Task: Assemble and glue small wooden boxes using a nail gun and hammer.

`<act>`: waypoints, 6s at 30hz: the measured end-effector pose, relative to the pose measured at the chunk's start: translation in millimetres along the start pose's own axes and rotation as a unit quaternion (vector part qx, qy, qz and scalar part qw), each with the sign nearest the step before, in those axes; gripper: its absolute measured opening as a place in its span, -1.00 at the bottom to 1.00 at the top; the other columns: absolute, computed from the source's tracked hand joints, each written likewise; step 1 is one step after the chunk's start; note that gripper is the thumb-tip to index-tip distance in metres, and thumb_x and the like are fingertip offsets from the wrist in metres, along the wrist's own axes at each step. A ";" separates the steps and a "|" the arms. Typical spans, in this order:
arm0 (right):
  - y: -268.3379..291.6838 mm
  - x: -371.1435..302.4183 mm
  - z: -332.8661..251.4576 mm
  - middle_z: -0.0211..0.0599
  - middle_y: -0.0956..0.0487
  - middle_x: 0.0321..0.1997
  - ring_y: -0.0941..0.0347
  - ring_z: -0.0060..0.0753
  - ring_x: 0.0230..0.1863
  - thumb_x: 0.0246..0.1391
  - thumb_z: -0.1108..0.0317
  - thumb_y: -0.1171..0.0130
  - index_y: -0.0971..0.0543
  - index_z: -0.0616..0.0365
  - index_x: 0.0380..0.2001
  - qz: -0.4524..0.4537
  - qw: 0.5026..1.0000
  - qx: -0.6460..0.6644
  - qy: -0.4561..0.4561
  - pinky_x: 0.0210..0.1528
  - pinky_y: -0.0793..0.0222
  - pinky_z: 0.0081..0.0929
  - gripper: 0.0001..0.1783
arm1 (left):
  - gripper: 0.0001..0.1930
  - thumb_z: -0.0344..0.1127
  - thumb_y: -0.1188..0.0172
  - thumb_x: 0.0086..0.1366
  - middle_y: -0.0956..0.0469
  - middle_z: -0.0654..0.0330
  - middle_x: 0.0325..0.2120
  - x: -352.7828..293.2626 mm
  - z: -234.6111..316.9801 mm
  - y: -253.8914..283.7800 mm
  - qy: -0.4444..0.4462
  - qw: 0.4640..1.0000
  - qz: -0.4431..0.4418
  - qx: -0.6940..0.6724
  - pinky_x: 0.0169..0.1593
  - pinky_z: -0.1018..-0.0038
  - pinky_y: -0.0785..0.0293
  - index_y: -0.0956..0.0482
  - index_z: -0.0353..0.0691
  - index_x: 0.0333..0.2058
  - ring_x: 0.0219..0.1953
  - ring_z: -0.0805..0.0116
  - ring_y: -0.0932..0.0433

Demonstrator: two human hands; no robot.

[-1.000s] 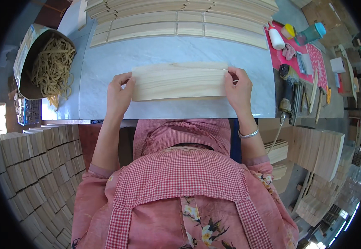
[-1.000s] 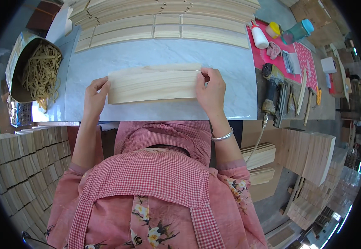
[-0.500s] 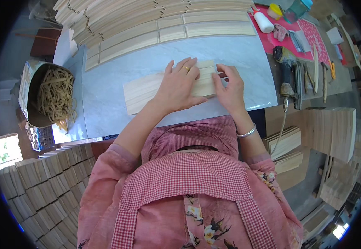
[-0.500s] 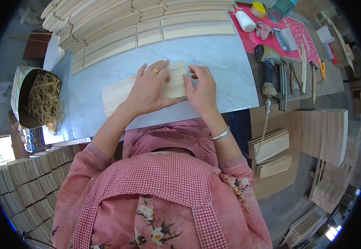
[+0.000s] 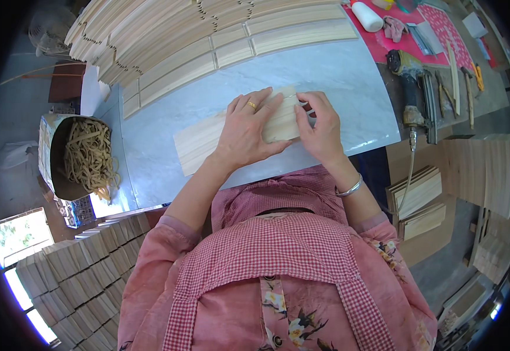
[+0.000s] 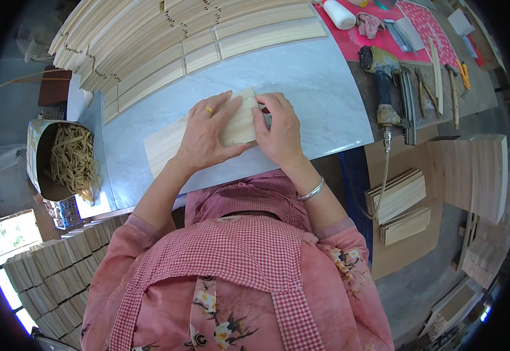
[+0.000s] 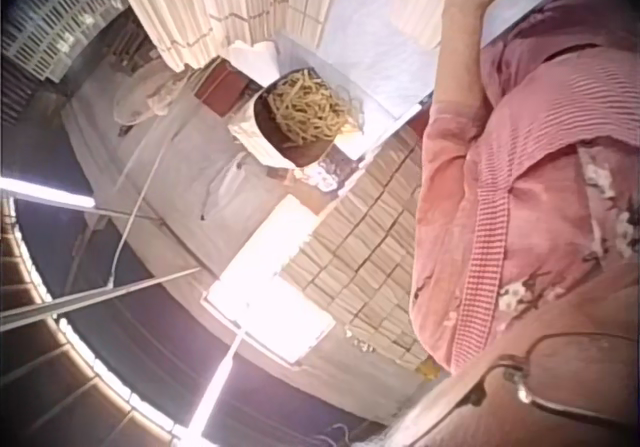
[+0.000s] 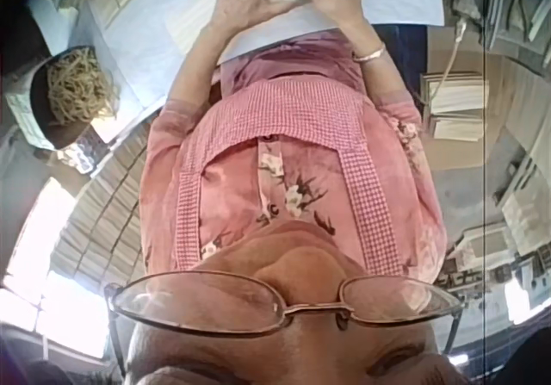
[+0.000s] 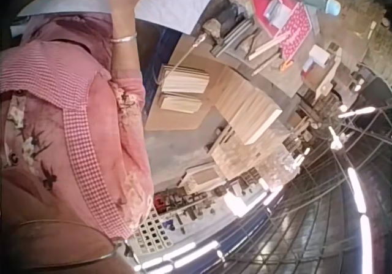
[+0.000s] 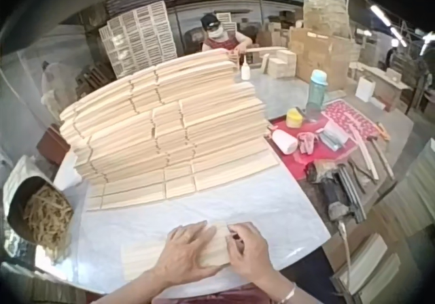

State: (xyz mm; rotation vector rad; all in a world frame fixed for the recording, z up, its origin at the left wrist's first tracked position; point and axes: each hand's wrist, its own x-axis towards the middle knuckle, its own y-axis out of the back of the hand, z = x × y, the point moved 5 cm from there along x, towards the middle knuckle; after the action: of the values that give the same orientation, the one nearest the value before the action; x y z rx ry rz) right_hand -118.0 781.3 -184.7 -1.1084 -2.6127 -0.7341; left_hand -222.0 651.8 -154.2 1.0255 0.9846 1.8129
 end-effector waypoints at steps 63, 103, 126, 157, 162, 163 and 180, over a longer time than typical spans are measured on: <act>45.0 -0.2 -11.5 -0.29 -0.50 -0.45 -0.42 -0.26 -0.43 0.03 0.47 -0.26 -0.60 0.20 -0.43 -0.190 0.980 -0.057 0.015 -0.34 -0.36 -0.39 -0.95 | -0.16 0.01 -0.50 -0.08 -0.43 -0.07 0.20 3.7 -7.6 0.4 -0.013 0.999 -0.026 -0.043 0.25 0.17 -0.34 -0.54 -0.17 0.22 0.16 -0.03 -0.40; -15.2 8.8 -7.5 -0.21 -0.55 -0.16 -0.47 -0.10 -0.19 0.07 0.44 -0.23 -0.60 0.23 -0.15 0.038 0.997 -0.071 -0.001 -0.11 -0.41 -0.30 -0.75 | -0.15 0.01 -0.56 -0.10 -0.40 -0.12 0.15 5.6 3.4 9.2 -0.052 0.998 0.001 -0.040 0.14 0.07 -0.36 -0.51 -0.27 0.17 0.04 -0.09 -0.41; 219.1 88.9 89.7 0.06 -0.63 -0.46 -0.61 -0.02 -0.43 -0.11 0.39 -0.19 -0.58 0.40 -0.33 -0.055 0.870 -0.380 -0.308 -0.34 -0.53 -0.19 -0.72 | -0.02 0.16 -0.40 -0.03 -0.38 0.00 0.19 -5.8 -13.2 -1.6 -0.025 0.999 0.017 -0.028 0.30 0.14 -0.22 -0.32 -0.25 0.32 0.14 -0.05 -0.35; 102.3 -29.8 -110.9 -0.42 -0.55 -0.57 -0.30 -0.62 -0.74 0.12 0.44 -0.37 -0.60 0.30 -0.29 -0.175 0.917 -0.093 -0.346 -0.68 -0.24 -0.63 -0.83 | -0.14 0.12 -0.46 -0.07 -0.53 0.00 0.02 -2.8 -17.0 -6.0 0.018 0.997 0.075 -0.005 0.21 0.29 -0.32 -0.44 -0.37 0.11 0.01 0.10 -0.49; 96.8 -26.9 -115.8 -0.43 -0.53 -0.59 -0.29 -0.63 -0.75 0.14 0.43 -0.37 -0.59 0.31 -0.31 -0.176 0.911 -0.117 -0.353 -0.71 -0.21 -0.65 -0.83 | -0.08 0.10 -0.47 -0.07 -0.47 0.03 0.10 -2.2 -18.6 -4.7 0.058 0.998 0.013 -0.017 0.30 0.28 -0.27 -0.39 -0.32 0.20 0.11 0.11 -0.44; 95.0 -24.9 -117.7 -0.43 -0.52 -0.60 -0.30 -0.63 -0.75 0.14 0.42 -0.37 -0.59 0.31 -0.31 -0.163 0.919 -0.109 -0.343 -0.71 -0.21 -0.65 -0.83 | -0.08 0.10 -0.48 -0.07 -0.48 0.03 0.09 -1.9 -17.9 -4.4 0.055 0.998 0.014 -0.019 0.29 0.28 -0.27 -0.39 -0.32 0.20 0.11 0.11 -0.44; 81.0 -1.4 -113.7 -0.45 -0.49 -0.64 -0.27 -0.65 -0.76 0.14 0.40 -0.36 -0.59 0.30 -0.35 -0.161 0.923 -0.120 -0.330 -0.72 -0.22 -0.66 -0.82 | -0.07 0.09 -0.47 -0.10 -0.49 0.03 0.06 -2.7 -18.0 -4.4 0.049 0.998 0.024 -0.024 0.27 0.28 -0.29 -0.39 -0.33 0.19 0.07 0.11 -0.45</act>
State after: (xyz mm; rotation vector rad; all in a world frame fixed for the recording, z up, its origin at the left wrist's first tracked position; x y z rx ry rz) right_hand -59.0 769.3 -58.8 -1.1571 -3.4124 -0.8858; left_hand -236.1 646.8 -165.3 0.9470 0.9761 1.9330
